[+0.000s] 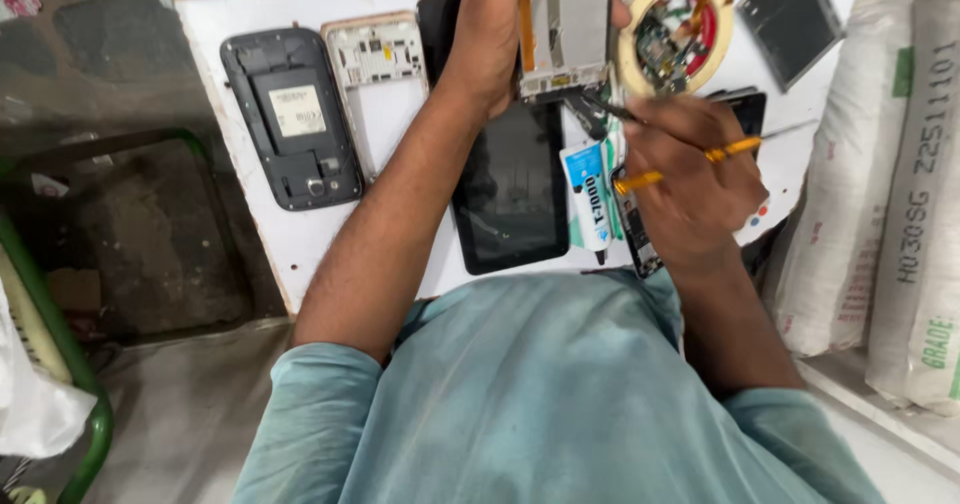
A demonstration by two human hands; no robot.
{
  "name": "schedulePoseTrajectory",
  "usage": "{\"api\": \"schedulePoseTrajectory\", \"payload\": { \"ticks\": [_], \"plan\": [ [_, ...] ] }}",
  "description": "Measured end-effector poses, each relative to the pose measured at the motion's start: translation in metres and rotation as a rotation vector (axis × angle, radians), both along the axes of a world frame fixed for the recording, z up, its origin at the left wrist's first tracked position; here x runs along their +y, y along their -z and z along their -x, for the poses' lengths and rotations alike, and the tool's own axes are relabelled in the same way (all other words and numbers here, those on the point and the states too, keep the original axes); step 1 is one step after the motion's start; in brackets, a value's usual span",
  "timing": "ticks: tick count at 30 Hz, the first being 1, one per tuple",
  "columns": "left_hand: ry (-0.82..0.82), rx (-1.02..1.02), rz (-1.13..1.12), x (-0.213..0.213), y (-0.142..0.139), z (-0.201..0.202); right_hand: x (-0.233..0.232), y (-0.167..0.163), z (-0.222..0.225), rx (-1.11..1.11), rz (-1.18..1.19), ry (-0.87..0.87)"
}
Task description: The person uses a small screwdriver to pry and separate the screen assembly from the phone chassis. They carefully work along the edges to release internal clips and remove the display unit from the frame.
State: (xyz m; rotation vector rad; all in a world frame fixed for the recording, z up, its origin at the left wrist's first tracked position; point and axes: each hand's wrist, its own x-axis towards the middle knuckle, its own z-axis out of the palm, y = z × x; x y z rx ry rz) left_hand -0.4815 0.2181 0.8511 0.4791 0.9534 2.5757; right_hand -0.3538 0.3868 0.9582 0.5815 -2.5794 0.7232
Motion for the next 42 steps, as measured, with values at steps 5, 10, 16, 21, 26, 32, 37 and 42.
{"api": "schedulePoseTrajectory", "payload": {
  "ticks": [5, 10, 16, 21, 26, 32, 37, 42],
  "plan": [
    [-0.049, -0.02, 0.073, 0.008, 0.016, 0.004, -0.009, 0.019, 0.036, 0.127, -0.081, -0.141],
    [-0.042, -0.011, 0.068, 0.013, 0.027, 0.007, -0.012, 0.02, 0.05, 0.104, -0.103, -0.175],
    [0.015, -0.011, -0.104, 0.023, 0.036, 0.012, -0.009, 0.02, 0.056, 0.066, -0.092, -0.175],
    [0.095, -0.075, -0.161, 0.026, 0.039, 0.012, -0.005, 0.018, 0.06, 0.023, -0.078, -0.181],
    [0.109, -0.039, -0.17, 0.028, 0.041, 0.014, -0.003, 0.014, 0.066, 0.015, -0.116, -0.231],
    [0.115, 0.01, -0.181, 0.031, 0.046, 0.014, -0.002, 0.016, 0.069, 0.014, -0.107, -0.282],
    [0.14, -0.029, -0.207, 0.03, 0.044, 0.013, -0.003, 0.02, 0.068, 0.009, -0.082, -0.288],
    [0.164, -0.036, -0.197, 0.032, 0.044, 0.013, -0.004, 0.016, 0.067, 0.013, -0.122, -0.282]
  ]
}}
